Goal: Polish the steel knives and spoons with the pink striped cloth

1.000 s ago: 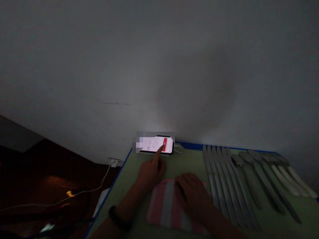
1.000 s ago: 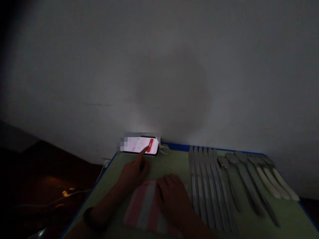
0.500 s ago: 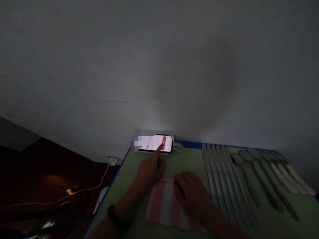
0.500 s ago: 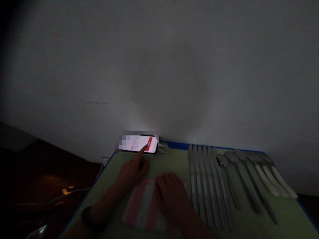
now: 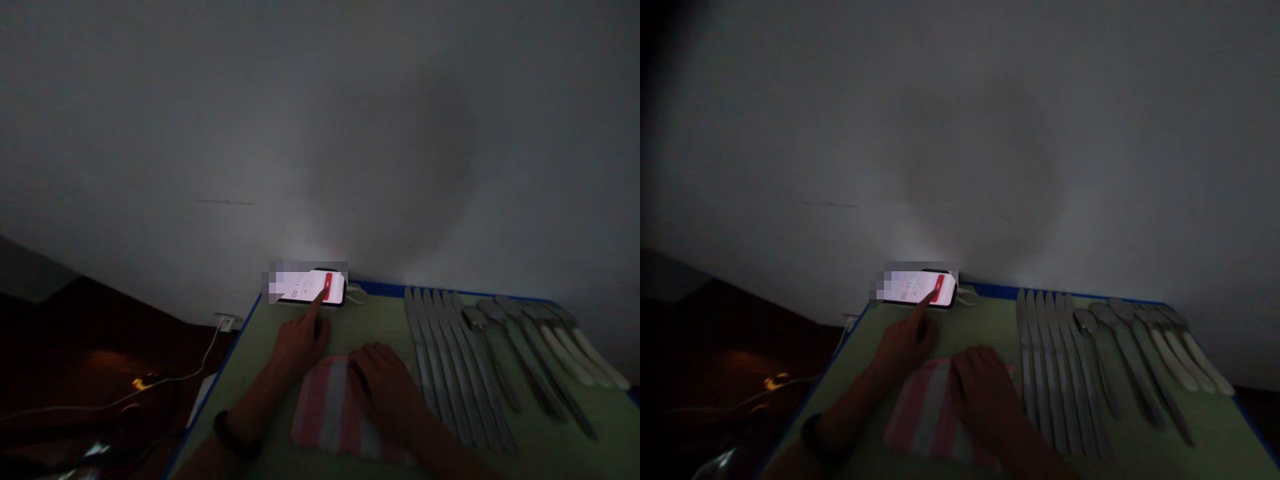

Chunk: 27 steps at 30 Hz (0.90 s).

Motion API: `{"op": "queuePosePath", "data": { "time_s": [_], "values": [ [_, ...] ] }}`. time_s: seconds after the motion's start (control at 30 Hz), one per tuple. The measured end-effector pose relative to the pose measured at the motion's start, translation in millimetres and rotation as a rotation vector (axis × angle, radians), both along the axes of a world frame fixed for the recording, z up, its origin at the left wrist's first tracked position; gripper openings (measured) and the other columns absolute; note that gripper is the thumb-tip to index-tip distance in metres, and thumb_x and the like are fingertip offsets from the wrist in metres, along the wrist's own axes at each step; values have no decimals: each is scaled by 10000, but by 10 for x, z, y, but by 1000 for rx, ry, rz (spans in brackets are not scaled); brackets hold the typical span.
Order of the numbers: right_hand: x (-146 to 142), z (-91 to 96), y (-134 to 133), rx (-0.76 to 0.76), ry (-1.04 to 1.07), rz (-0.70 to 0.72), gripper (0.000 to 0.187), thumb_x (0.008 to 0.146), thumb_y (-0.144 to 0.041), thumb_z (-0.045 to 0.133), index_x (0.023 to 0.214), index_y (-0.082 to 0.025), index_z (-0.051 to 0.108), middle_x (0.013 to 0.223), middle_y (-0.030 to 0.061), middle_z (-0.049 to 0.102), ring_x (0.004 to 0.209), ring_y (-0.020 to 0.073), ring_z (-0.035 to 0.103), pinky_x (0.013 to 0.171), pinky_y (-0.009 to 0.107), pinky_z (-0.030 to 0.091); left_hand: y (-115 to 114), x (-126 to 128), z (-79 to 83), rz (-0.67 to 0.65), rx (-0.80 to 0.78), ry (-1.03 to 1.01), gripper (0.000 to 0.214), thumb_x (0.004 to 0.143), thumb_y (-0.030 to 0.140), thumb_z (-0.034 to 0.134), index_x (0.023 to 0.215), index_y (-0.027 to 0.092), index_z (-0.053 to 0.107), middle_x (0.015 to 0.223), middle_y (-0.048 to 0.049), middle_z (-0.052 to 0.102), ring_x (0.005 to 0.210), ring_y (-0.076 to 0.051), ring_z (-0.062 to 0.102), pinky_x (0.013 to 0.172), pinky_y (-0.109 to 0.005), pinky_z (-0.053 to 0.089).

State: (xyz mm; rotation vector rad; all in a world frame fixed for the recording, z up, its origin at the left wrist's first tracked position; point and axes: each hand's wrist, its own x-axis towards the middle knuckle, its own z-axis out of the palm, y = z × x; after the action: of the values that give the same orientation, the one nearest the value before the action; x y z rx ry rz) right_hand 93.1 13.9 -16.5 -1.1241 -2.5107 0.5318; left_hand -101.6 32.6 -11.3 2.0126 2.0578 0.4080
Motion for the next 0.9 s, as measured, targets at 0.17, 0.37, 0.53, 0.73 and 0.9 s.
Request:
{"op": "queuePosePath", "data": {
  "time_s": [0.17, 0.37, 0.53, 0.73, 0.9],
  "values": [
    [-1, 0, -3, 3, 0, -3, 118, 882, -191, 439, 916, -192, 552, 863, 44, 603, 837, 194, 524, 781, 351, 402, 1, 3, -1, 2, 12, 3, 607, 901, 257, 409, 1448, 214, 149, 755, 11, 674, 634, -162, 635, 583, -243, 386],
    [-1, 9, -1, -20, -2, -3, 127, 885, -194, 433, 928, -196, 553, 869, 43, 603, 842, 196, 527, 776, 356, 407, -5, -4, -19, -5, 28, 8, 618, 899, 258, 417, 1449, 229, 136, 742, 23, 669, 640, -162, 638, 591, -248, 390],
    [2, 4, -5, -8, 8, -9, 118, 881, -198, 443, 925, -197, 552, 870, 44, 602, 851, 196, 527, 784, 356, 409, -6, -1, -5, -12, 12, 14, 622, 899, 248, 418, 1450, 232, 130, 756, 17, 678, 629, -157, 635, 577, -243, 380],
    [4, -14, -3, 21, 6, -7, 126, 881, -200, 438, 943, -200, 548, 881, 43, 605, 852, 197, 527, 783, 358, 409, -4, 6, -15, 0, 19, 41, 621, 898, 255, 421, 1451, 222, 139, 764, 15, 683, 641, -166, 639, 577, -249, 377],
    [8, -12, -6, 21, -4, -5, 123, 884, -208, 436, 929, -195, 550, 873, 46, 603, 844, 198, 525, 788, 364, 407, 1, 6, -14, 3, 7, 81, 619, 897, 268, 422, 1451, 219, 150, 747, 11, 682, 636, -174, 639, 569, -252, 372]
  ]
}}
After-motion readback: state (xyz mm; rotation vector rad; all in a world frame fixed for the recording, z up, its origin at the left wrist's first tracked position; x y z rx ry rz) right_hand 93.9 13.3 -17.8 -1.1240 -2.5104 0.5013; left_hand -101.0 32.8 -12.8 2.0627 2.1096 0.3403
